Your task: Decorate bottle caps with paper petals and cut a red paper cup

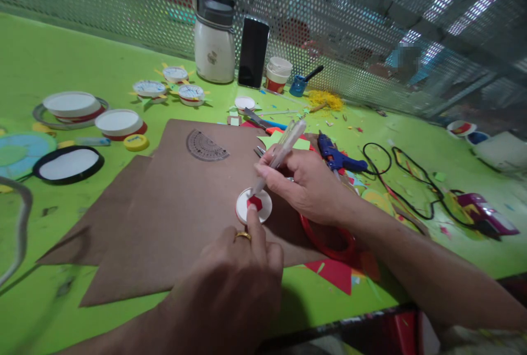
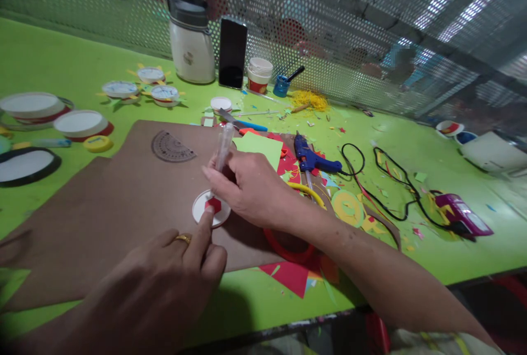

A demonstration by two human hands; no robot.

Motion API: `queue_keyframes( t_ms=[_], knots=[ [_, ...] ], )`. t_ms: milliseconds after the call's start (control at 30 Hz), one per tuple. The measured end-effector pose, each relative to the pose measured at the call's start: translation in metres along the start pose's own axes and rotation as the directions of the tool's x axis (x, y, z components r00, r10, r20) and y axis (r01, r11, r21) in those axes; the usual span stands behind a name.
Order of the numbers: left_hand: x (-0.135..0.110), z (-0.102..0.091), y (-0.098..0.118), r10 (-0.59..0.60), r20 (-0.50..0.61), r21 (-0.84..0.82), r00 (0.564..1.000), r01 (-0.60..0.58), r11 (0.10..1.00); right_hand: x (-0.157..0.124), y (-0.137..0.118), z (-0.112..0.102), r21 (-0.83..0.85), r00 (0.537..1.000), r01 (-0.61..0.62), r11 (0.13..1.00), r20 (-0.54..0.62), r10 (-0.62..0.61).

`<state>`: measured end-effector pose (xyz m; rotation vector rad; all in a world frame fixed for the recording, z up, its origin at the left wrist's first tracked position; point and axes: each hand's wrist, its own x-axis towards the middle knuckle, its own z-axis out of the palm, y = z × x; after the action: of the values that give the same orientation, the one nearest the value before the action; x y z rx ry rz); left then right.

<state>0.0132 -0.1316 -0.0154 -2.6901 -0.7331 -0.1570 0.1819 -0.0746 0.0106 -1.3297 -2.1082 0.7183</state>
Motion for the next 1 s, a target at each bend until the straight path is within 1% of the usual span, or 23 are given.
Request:
queue_keyframes(
  t_ms=[133,367,467,633,733,800,900,1000],
  knots=[
    [0.0002,0.002,0.0009,-0.005,-0.021,0.001,1.0,0.005,1.0,-0.0001,0.0005,-0.0005,-0.004,1.0,0.006,1.0,-0.007,-0.006],
    [0.0007,0.0033,0.0035,-0.014,0.014,0.005,1.0,0.014,1.0,0.0002,0.0001,0.0001,0.014,0.999,-0.026,1.0,-0.022,0.027],
    [0.0003,0.0047,0.0038,-0.017,0.027,-0.003,0.999,0.017,1.0,0.0001,0.0007,-0.0004,0.021,1.0,-0.021,1.0,-0.016,0.021],
    [-0.0008,0.0076,0.0038,-0.002,-0.02,-0.006,1.0,0.002,1.0,0.0001,0.001,-0.0008,0.02,1.0,-0.021,1.0,-0.016,0.021],
    [-0.002,0.0092,0.0031,0.025,-0.045,-0.006,0.999,-0.025,1.0,-0.0005,-0.0002,0.0002,0.034,0.999,-0.016,0.999,-0.034,0.017],
    [-0.0023,0.0098,0.0027,0.023,-0.055,-0.001,0.998,-0.023,1.0,-0.0011,-0.0008,0.0009,0.043,0.999,-0.007,0.999,-0.046,0.009],
    [-0.0006,0.0078,0.0024,0.017,-0.044,0.008,0.999,-0.017,1.0,-0.0014,0.0,0.0013,0.045,0.999,-0.007,0.999,-0.053,0.009],
    [0.0032,0.0012,0.0022,-0.009,-0.005,0.007,1.0,0.009,1.0,-0.0008,0.0022,0.0012,0.048,0.998,-0.002,0.999,-0.055,0.005]
  ],
)
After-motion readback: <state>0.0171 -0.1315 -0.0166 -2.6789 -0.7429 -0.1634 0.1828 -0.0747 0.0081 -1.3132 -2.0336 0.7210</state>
